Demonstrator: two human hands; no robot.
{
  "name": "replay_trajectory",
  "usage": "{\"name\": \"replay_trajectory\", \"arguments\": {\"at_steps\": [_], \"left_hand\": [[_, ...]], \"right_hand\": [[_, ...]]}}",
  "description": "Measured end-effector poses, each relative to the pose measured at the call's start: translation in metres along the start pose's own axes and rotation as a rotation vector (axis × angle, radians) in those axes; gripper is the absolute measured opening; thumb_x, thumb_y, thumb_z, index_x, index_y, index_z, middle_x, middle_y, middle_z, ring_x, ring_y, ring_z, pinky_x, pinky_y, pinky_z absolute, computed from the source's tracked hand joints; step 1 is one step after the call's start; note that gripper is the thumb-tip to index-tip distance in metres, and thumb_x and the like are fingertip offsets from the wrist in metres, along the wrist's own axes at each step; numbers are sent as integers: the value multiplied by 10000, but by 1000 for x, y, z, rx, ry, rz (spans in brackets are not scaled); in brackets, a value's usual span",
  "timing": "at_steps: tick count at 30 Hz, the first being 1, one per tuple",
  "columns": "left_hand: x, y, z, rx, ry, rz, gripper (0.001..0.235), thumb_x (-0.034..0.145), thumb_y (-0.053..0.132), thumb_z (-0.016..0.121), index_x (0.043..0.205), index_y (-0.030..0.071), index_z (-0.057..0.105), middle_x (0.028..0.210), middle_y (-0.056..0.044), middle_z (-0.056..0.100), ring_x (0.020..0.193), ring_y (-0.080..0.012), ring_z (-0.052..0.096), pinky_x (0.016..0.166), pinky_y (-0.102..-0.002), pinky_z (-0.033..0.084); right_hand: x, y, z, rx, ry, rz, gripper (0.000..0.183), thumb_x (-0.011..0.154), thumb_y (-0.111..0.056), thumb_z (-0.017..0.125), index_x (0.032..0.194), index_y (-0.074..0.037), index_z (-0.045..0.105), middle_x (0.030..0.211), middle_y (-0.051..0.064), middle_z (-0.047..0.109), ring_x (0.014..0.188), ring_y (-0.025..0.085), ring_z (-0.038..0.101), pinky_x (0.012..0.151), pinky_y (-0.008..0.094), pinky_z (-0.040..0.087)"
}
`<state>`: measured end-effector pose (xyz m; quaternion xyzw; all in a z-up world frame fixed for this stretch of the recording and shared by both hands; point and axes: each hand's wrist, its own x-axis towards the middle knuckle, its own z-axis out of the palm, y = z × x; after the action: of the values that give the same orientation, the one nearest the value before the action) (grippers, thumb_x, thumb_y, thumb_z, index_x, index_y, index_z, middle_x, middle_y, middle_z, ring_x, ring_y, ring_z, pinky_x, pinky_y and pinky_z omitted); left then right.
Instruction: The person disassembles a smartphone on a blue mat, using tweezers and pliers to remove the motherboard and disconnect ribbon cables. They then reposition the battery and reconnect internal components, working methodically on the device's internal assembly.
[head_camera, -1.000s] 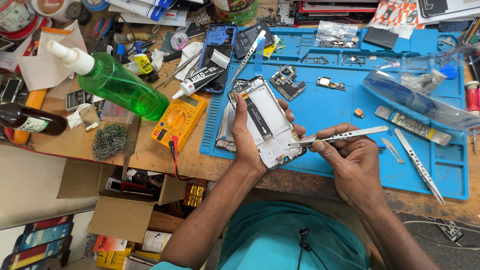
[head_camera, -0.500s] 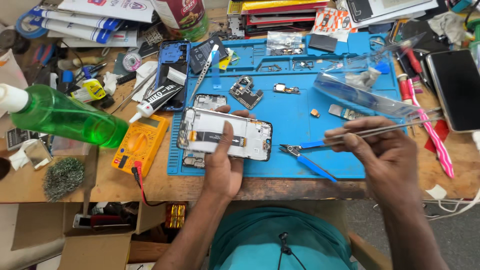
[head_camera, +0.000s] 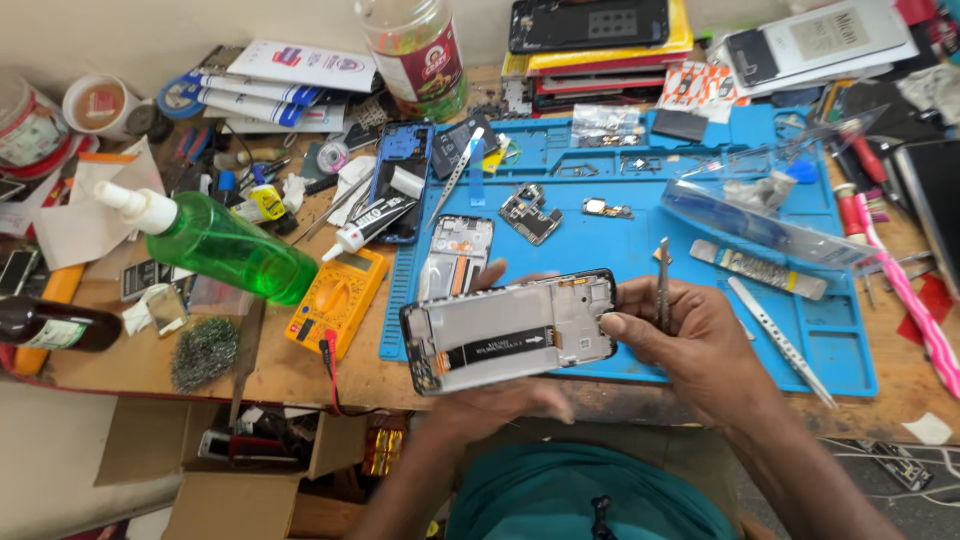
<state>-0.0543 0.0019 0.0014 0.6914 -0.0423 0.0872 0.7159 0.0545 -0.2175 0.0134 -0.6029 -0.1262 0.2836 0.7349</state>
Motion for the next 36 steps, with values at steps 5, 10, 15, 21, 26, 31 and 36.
{"name": "replay_trajectory", "arguments": {"at_steps": [5, 10, 15, 21, 26, 31, 36], "left_hand": [[-4, 76, -80, 366, 59, -138, 457, 952, 84, 555, 1405, 71, 612, 1303, -81, 708, 1213, -244, 689, 1029, -390, 591], [10, 107, -40, 1008, -37, 143, 500, 885, 287, 764, 1317, 76, 627, 1262, -151, 697, 1103, -326, 672, 917, -432, 541], [55, 97, -18, 1114, -187, -50, 253, 936, 233, 708, 1182, 173, 724, 1026, -93, 763, 948, -320, 732, 808, -466, 565], [62, 80, -18, 1210, -98, 115, 257, 895, 140, 698, 1150, 154, 728, 1009, -66, 734, 877, -330, 716, 762, -473, 580], [67, 75, -17, 1114, -118, 113, 336, 872, 147, 701, 1208, 129, 695, 989, -88, 717, 845, -336, 713, 721, -477, 571], [71, 69, -9, 1119, -99, 80, 265, 907, 153, 686, 1170, 145, 719, 1006, -77, 729, 852, -330, 716, 736, -470, 576], [83, 60, 6, 1083, -60, 206, 275, 908, 101, 663, 1176, 117, 723, 973, -95, 715, 876, -327, 715, 719, -471, 577]], "right_hand": [[1, -17, -29, -275, 58, -47, 214, 884, -95, 764, 1039, 52, 764, 878, 78, 761, 786, 106, 649, 700, 271, 540], [18, -13, -1, -368, -81, -50, 240, 876, -135, 741, 1073, -3, 780, 873, 46, 802, 784, 81, 708, 716, 256, 588], [29, -24, 16, -561, -13, 51, 300, 865, -193, 753, 1110, -23, 783, 820, 81, 777, 732, 101, 666, 657, 292, 545], [22, -22, -22, 32, 93, -317, 358, 1124, -319, 472, 1110, -7, 648, 1065, 79, 720, 893, 97, 637, 821, 268, 554], [18, -11, -27, -69, 128, -341, 351, 1195, -276, 458, 1056, 0, 624, 1004, 131, 709, 795, 123, 586, 716, 279, 512], [27, -22, -14, -276, 34, -338, 117, 977, -61, 621, 1075, 2, 622, 1030, 121, 742, 930, 159, 737, 818, 308, 635], [29, -35, -17, -497, 111, -509, 122, 975, 6, 681, 1096, 19, 679, 1115, 150, 774, 946, 173, 733, 830, 303, 629]]}}
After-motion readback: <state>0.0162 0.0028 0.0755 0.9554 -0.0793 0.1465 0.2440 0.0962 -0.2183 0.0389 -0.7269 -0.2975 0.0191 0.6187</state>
